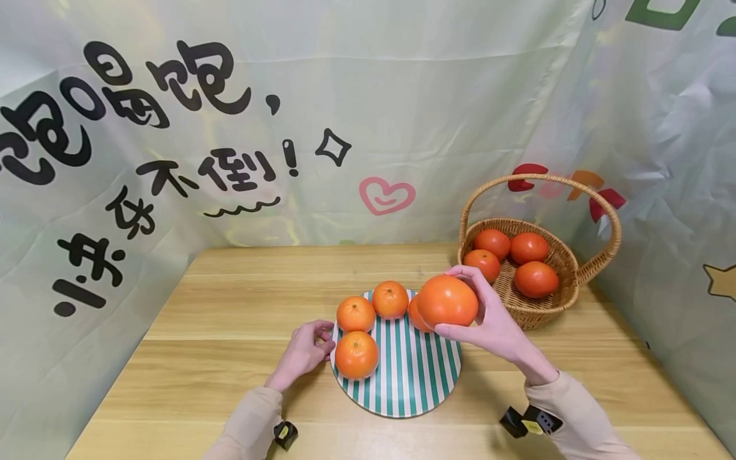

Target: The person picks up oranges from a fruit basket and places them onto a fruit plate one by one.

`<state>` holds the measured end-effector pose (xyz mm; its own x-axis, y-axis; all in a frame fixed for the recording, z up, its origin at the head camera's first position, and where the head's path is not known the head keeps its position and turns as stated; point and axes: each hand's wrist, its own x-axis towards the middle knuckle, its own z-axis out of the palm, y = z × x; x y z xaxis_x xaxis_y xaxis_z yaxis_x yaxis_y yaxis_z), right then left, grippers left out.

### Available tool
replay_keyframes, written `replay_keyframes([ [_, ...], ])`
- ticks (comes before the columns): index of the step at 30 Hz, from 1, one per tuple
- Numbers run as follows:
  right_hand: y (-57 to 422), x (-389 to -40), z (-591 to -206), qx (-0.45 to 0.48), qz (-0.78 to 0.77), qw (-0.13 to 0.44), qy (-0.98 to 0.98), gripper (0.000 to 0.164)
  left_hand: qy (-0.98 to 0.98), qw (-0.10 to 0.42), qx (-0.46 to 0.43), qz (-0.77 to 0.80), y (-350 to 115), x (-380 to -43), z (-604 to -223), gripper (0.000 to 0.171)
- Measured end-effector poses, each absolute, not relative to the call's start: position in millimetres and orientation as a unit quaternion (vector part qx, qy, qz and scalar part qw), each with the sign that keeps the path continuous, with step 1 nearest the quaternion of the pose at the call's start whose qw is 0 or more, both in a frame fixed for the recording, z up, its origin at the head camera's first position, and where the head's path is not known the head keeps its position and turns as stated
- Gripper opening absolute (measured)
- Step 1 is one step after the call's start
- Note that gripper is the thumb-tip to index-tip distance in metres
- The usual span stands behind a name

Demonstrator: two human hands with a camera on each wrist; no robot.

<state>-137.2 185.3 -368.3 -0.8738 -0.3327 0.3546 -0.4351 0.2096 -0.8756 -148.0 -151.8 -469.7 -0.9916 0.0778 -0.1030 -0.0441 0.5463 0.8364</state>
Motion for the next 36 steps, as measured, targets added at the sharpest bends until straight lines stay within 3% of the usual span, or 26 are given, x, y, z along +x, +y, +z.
replay_keyframes([
  [17, 179, -136, -384, 0.307, 0.612, -0.042, -0.727, 0.079, 0.871, 0.066, 0.007, 0.486, -152, -149, -470, 0.038],
  [36, 160, -129, -404, 0.297, 0.556, -0.03, -0.776, 0.071, 0.876, 0.068, 0.006, 0.477, -152, -149, -470, 0.039],
])
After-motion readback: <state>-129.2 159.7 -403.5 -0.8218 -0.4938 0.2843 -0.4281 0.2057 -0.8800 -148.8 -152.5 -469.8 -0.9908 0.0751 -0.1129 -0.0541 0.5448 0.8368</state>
